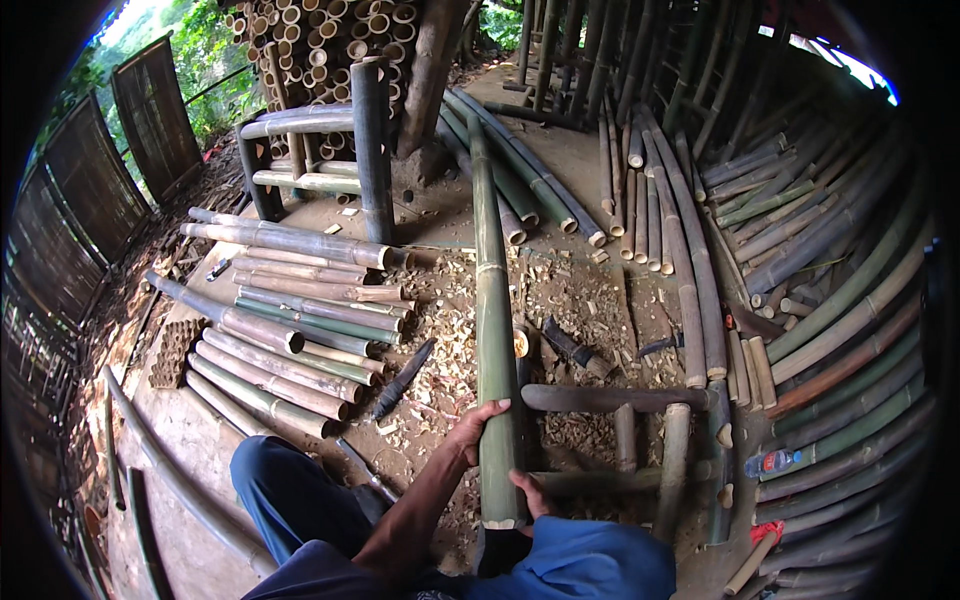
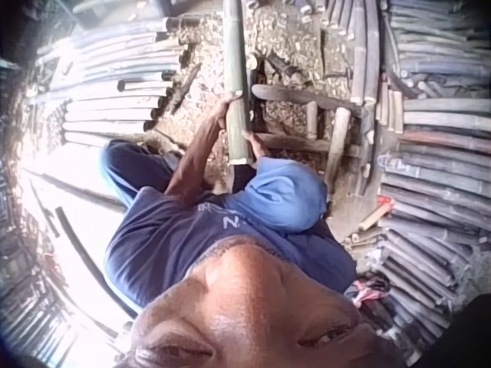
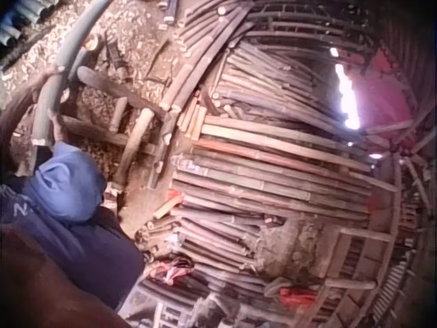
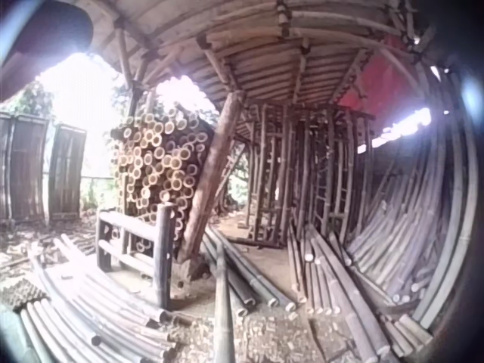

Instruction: The person uses a knife to carve and shape segments of bamboo while sitting on the ground.

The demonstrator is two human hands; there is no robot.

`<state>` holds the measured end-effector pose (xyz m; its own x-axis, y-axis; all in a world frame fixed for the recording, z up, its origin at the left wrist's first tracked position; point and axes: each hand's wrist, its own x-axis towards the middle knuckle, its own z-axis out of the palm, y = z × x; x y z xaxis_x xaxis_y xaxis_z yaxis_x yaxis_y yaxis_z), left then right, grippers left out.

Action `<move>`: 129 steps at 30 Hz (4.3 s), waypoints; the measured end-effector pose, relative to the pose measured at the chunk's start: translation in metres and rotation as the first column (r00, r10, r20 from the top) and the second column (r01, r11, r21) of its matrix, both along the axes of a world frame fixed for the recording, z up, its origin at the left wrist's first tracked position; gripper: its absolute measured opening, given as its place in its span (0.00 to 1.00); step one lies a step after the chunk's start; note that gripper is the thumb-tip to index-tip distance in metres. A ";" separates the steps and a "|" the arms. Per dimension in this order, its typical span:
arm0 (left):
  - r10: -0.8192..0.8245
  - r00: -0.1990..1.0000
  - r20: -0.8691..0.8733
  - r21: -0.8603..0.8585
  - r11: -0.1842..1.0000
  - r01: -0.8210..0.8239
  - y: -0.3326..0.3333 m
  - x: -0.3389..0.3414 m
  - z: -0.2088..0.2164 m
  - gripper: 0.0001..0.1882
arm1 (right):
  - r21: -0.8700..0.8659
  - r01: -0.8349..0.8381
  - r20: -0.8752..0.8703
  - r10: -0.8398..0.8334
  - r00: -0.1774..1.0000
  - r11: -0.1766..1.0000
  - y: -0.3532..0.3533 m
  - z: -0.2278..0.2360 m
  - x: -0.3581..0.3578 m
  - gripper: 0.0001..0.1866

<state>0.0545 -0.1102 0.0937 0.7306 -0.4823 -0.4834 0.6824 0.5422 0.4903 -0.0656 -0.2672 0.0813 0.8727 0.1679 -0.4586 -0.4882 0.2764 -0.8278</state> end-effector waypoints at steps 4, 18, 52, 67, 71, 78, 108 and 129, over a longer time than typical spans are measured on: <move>-0.002 0.977 0.214 0.540 0.834 -0.116 -0.019 -0.009 0.004 0.17 | -0.337 -0.062 -0.107 0.028 0.994 0.939 0.018 0.014 -0.001 0.56; 0.028 0.982 0.186 0.369 0.925 -0.096 -0.018 0.021 -0.008 0.34 | -0.139 -0.015 -0.064 0.007 0.998 0.990 0.008 0.014 0.004 0.36; -0.044 0.888 0.458 0.355 0.925 -0.138 -0.017 0.073 0.093 0.32 | -0.304 0.265 0.454 -0.106 0.885 0.915 0.036 0.046 -0.038 0.49; -0.088 0.566 0.820 0.307 0.902 -0.305 -0.050 0.066 0.205 0.27 | -0.480 0.266 0.672 0.156 0.724 0.836 -0.023 0.030 0.046 0.46; -0.114 0.512 0.852 0.320 0.887 -0.334 -0.045 0.044 0.209 0.35 | -0.482 -0.021 0.560 0.327 0.761 0.876 -0.048 0.045 0.081 0.48; -0.178 0.457 0.871 0.364 0.860 -0.358 -0.021 0.033 0.192 0.39 | -0.522 -0.052 0.551 0.384 0.741 0.851 -0.034 0.045 0.092 0.51; -0.003 0.441 0.897 0.152 0.941 -0.301 -0.011 0.030 0.139 0.38 | -0.591 -0.017 0.530 0.404 0.745 0.807 -0.015 -0.008 0.104 0.45; -0.161 0.290 0.943 0.302 0.779 -0.550 -0.053 0.008 0.118 0.39 | -0.654 -0.064 0.292 0.330 0.898 0.754 0.000 0.049 0.097 0.39</move>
<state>0.0629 -0.1631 0.2120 0.8558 -0.2002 0.4770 -0.4842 0.0146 0.8748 0.0315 -0.2669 0.1307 0.9725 0.1535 -0.1750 -0.0953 -0.4234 -0.9009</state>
